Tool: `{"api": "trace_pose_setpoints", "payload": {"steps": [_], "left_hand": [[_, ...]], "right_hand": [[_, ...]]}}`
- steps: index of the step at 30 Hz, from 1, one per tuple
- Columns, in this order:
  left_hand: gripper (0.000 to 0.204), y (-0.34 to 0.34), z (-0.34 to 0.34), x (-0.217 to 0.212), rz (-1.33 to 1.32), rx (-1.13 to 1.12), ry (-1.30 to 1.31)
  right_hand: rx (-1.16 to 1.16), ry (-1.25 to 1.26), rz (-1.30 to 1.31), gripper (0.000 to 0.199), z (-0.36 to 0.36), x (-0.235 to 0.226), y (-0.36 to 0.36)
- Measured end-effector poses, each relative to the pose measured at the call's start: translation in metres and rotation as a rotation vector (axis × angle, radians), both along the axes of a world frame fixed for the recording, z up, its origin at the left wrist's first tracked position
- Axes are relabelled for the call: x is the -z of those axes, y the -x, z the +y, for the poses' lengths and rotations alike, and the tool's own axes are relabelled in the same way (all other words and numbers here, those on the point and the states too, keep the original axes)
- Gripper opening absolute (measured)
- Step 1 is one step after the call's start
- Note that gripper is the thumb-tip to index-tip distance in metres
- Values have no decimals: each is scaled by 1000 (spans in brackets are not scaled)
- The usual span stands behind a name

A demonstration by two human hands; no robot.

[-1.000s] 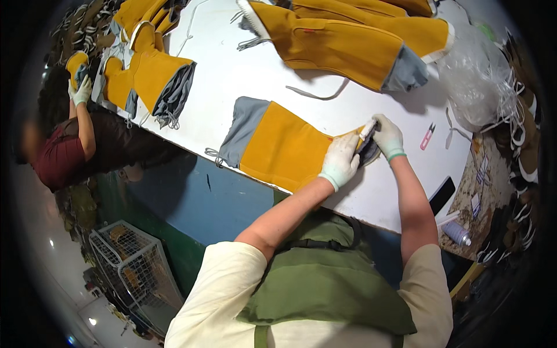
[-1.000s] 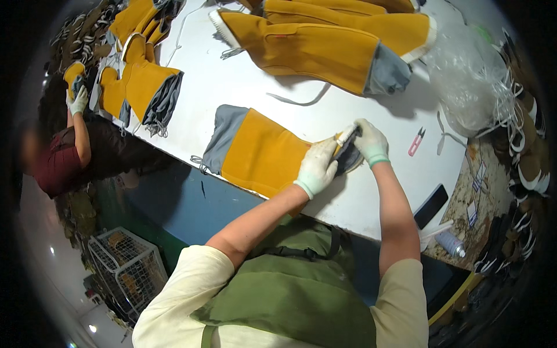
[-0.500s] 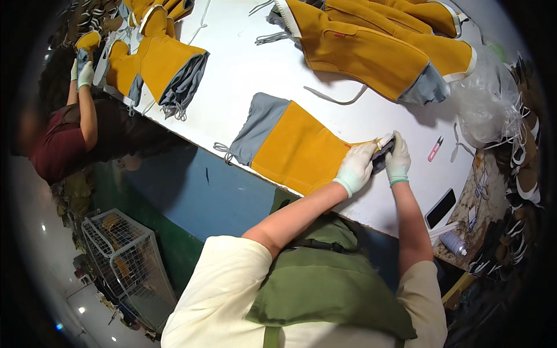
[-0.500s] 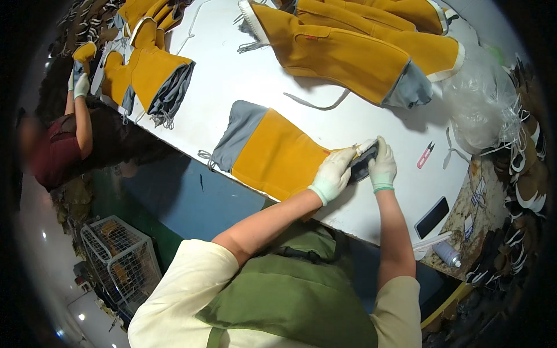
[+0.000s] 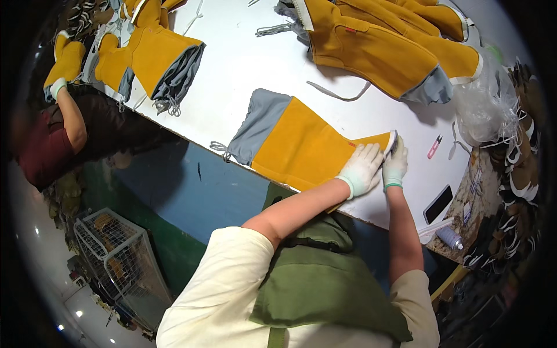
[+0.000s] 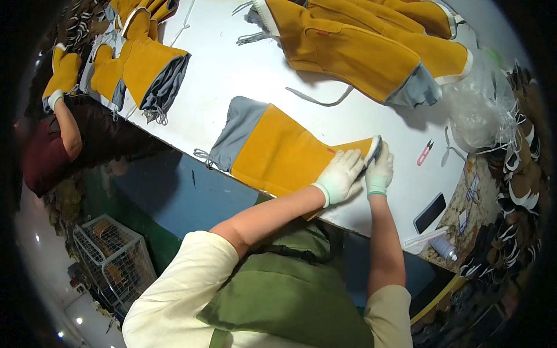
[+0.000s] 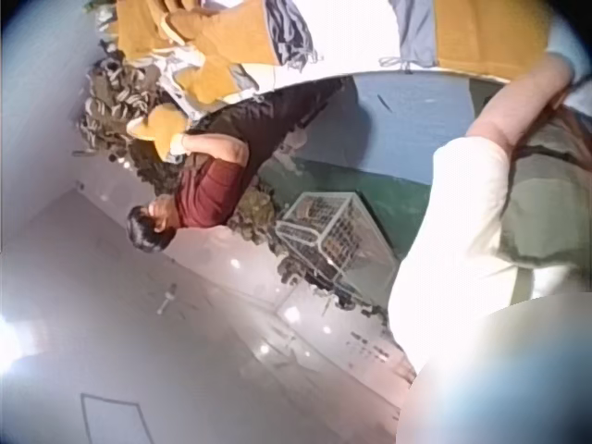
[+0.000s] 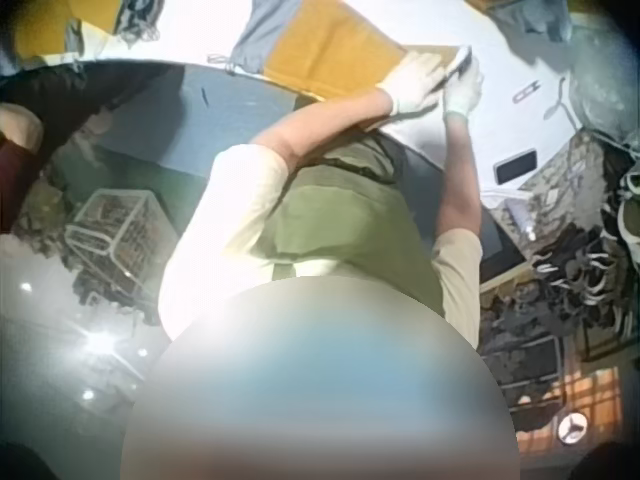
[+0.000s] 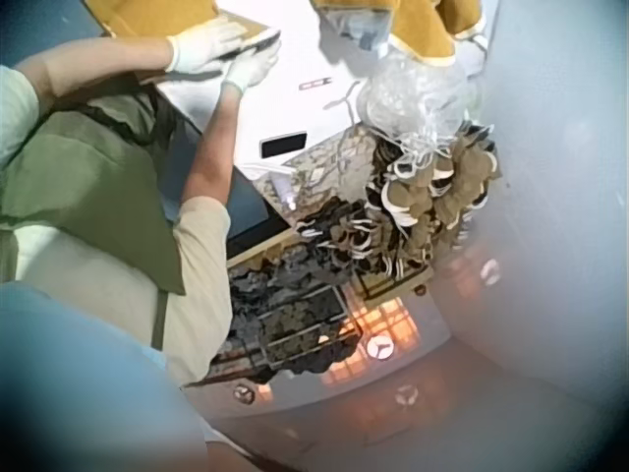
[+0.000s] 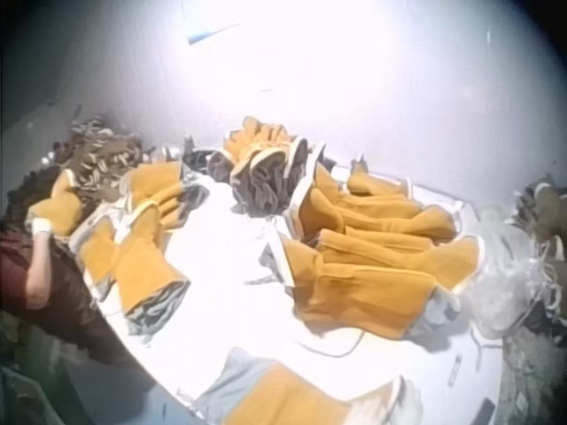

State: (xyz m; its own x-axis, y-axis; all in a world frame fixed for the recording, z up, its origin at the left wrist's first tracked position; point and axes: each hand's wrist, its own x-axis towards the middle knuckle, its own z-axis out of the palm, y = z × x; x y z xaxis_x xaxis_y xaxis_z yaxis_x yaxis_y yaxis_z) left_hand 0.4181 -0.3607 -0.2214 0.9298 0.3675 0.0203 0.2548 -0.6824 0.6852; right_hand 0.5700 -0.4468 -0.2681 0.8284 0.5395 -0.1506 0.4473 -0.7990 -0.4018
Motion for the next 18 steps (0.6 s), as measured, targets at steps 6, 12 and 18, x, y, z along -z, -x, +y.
{"api": "trace_pose_setpoints", "payload": {"steps": [6,12,18], "left_hand": [[81,3,-5,13,67,94,-110],[57,2,17,2,-225,-60,190],[39,100,81,-28,-81,-267,-108]], "right_hand": [[-80,-83,-30,36,4,-19,-32],[-431,-263,189,32,94,-125,49],[-351,-84,-34,41,85,-68,81]]}}
